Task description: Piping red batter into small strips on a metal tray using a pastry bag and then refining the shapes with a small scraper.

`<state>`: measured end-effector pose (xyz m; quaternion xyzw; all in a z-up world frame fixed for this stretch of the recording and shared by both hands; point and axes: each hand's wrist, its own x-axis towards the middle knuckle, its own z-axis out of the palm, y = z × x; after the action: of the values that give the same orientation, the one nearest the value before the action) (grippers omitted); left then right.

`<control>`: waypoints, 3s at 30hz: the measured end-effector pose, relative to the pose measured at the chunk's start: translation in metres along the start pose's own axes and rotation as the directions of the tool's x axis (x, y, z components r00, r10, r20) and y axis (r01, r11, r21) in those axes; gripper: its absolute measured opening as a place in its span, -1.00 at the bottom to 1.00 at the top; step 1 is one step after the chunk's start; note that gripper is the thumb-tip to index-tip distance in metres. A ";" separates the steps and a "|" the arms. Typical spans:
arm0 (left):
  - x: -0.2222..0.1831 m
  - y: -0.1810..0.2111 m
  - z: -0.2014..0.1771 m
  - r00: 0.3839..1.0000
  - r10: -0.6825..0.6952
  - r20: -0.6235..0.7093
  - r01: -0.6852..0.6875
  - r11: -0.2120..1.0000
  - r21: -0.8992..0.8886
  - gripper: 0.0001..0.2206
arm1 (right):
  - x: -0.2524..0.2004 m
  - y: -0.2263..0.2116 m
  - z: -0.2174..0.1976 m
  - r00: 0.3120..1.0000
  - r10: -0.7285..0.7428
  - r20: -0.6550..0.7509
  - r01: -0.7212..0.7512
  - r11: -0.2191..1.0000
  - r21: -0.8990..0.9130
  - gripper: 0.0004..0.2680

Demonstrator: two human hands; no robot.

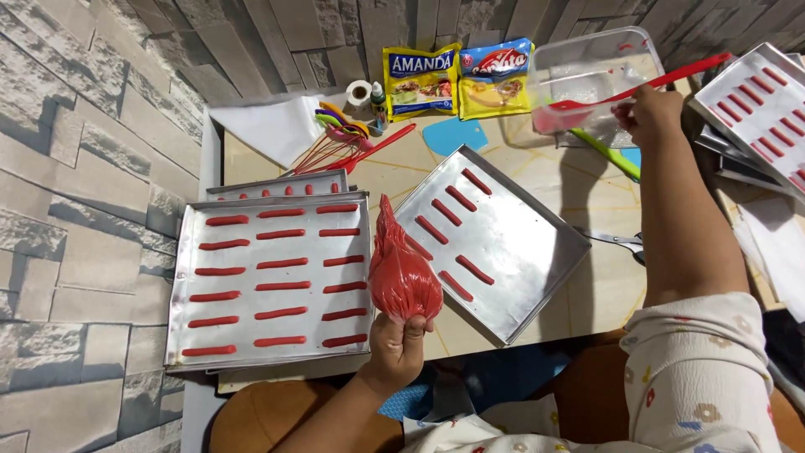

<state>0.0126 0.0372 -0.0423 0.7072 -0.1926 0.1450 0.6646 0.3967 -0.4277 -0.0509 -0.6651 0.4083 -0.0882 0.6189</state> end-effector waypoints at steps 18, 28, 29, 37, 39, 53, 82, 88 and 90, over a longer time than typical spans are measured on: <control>-0.007 0.000 0.004 0.997 0.060 0.052 -0.062 0.997 0.042 -0.85 | -0.173 0.102 0.032 0.672 -0.167 0.722 0.737 0.249 -0.629 -0.80; 0.019 0.021 0.016 0.976 0.219 -0.006 -0.219 0.976 0.013 -0.72 | -0.146 0.121 0.081 0.595 -0.502 0.628 0.797 0.263 -0.544 -0.79; 0.019 0.022 0.016 0.971 0.239 -0.001 -0.239 0.971 0.026 -0.74 | -0.156 0.120 0.080 0.543 -0.553 0.632 0.833 0.261 -0.487 -0.80; 0.022 0.029 0.021 0.951 0.308 0.004 -0.308 0.950 0.055 -0.77 | -0.280 0.084 0.022 0.563 -0.354 0.747 0.791 0.492 -0.364 -0.73; 0.024 0.037 0.021 0.940 0.340 0.038 -0.342 0.934 0.106 -0.77 | -0.315 0.074 0.004 0.608 -0.071 0.791 0.448 0.853 -0.268 -0.44; 0.001 -0.010 0.033 0.842 0.119 0.527 -0.395 0.800 0.451 -0.68 | -0.394 0.128 -0.008 0.383 0.061 0.922 -0.262 0.964 0.045 -0.67; -0.010 -0.044 0.076 0.695 -0.480 0.536 0.684 0.670 -0.288 -0.67 | -0.346 0.134 -0.007 0.319 -0.224 0.921 -0.060 0.965 0.256 -0.82; -0.028 -0.060 0.084 0.701 -0.471 0.536 0.688 0.645 -0.332 -0.67 | -0.356 0.131 -0.007 0.432 -0.099 0.896 0.169 0.985 0.027 -0.84; -0.023 -0.049 0.079 0.686 -0.526 0.504 0.682 0.705 -0.193 -0.69 | -0.363 0.128 -0.008 0.499 -0.121 0.858 0.154 0.987 0.050 -0.83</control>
<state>0.0113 -0.0379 -0.1023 0.6076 -0.1025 -0.2776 0.7371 0.1001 -0.1843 -0.0231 -0.6621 -0.0040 0.2099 0.7194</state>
